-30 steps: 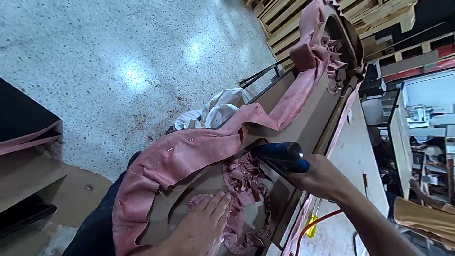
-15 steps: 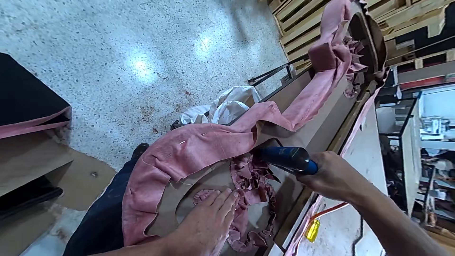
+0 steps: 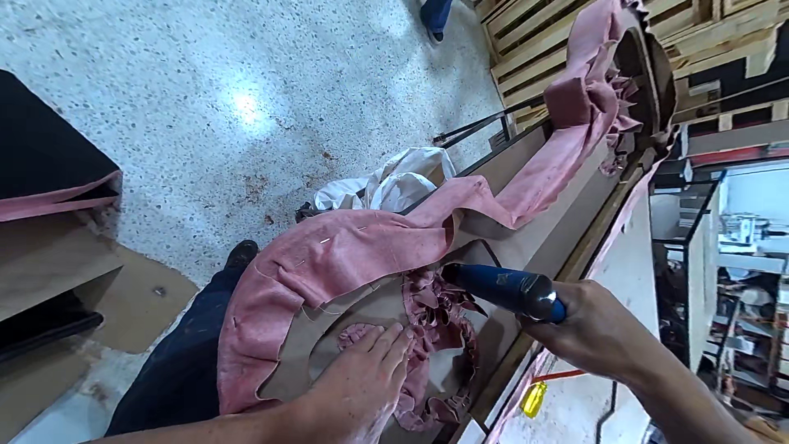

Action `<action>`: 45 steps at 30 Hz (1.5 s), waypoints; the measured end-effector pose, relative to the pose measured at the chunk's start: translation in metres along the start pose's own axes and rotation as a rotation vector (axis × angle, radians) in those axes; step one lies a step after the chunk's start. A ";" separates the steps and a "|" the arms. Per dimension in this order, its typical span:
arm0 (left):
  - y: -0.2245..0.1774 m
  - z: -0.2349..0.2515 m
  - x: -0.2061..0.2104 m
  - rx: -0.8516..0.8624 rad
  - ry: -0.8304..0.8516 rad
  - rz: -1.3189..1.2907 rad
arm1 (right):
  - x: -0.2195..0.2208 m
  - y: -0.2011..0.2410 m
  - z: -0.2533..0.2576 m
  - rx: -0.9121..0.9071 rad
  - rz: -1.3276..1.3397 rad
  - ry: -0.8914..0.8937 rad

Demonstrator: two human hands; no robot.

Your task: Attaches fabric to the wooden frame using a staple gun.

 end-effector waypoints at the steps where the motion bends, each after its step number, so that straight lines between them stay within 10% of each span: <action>1: -0.001 0.000 0.000 0.006 -0.003 0.006 | 0.003 0.000 -0.004 0.018 0.026 -0.014; 10: -0.006 -0.003 0.001 0.036 0.041 0.013 | 0.032 0.006 -0.012 0.182 0.021 -0.019; 21: -0.015 -0.110 -0.016 0.272 -0.291 0.248 | 0.075 0.036 -0.084 0.387 0.247 0.023; 45: -0.007 -0.099 -0.015 0.219 -0.210 0.245 | 0.097 0.046 -0.082 0.472 0.089 0.077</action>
Point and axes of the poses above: each hand's wrist, its own z-axis towards the middle knuckle, its own x-axis out of the palm, y = z × x, the point moved 8 cm from there along z, towards the middle knuckle, and after that the axes turned 4 degrees about y, right-handed, at the moved point
